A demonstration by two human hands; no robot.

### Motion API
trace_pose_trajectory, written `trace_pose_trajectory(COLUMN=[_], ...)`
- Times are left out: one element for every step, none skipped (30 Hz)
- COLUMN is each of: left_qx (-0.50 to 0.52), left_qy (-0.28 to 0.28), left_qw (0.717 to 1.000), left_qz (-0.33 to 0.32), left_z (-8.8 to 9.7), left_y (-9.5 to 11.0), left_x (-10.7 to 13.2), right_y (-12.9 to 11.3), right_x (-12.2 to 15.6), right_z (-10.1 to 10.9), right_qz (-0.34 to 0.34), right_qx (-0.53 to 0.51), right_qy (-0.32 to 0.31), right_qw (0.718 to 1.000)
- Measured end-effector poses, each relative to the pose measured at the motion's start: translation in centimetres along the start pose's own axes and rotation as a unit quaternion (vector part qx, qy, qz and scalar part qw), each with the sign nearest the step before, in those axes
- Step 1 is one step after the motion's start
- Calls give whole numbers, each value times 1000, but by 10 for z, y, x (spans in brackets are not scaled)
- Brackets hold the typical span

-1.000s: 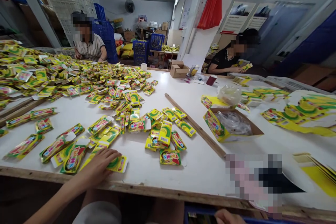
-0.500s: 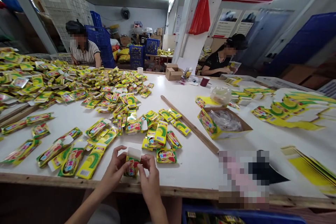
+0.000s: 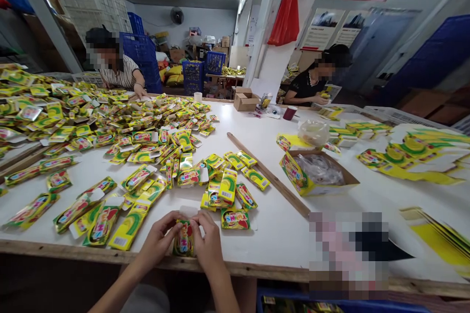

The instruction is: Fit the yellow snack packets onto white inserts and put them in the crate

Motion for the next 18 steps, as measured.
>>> trace_pose_trajectory(left_qx=[14,32,50,61,62,54,42,30,22,19,20,21,22,22,21,19,16,12], left_qy=[19,37,53,63,65,60,49,40,35,33,35,39,42,45,50,57,65,73], left_qw=[1000,999,997,996,996,997,998,999,999,999,999,999,999,999,999,998,998,997], left_qz=[-6,-9,-9,-7,-7,-9,-12,-17,-22,-25,-25,-22,-16,-7,3,11,16,16], left_z=[2,4,5,5,5,4,3,2,2,3,3,4,5,5,5,5,5,6], left_y=[0,0,-1,-1,-1,1,3,6,9,12,14,15,16,16,15,15,15,15], left_x=[0,1,2,3,4,4,5,5,6,6,7,7,8,8,8,7,7,5], right_y=[1,3,4,5,5,3,0,-3,-5,-7,-9,-10,-11,-11,-11,-9,-8,-6], right_x=[1,2,3,5,6,7,7,8,8,9,10,10,10,10,10,9,7,6], right_z=[1,2,2,2,2,0,-1,-2,-1,-1,0,1,1,1,0,-1,-1,-1], right_qz=[-1,-5,-9,-11,-7,0,8,14,17,18,17,16,15,11,6,-2,-11,-20], right_qx=[-9,-20,-29,-35,-35,-33,-31,-29,-28,-27,-25,-22,-19,-12,-3,7,17,26], right_qy=[24,48,66,72,65,48,28,13,4,2,6,11,17,22,27,31,34,36], right_qw=[1000,999,997,997,997,998,999,999,999,999,1000,1000,1000,1000,1000,1000,999,999])
Point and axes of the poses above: each hand's wrist, its own x-axis away from the middle knuckle, its own z-axis out of the back of the hand, y = z × x, the point moved 7 cm from there along -x, towards the middle knuckle, and after that the axes turned 3 degrees about y, right-handed, at the moved point
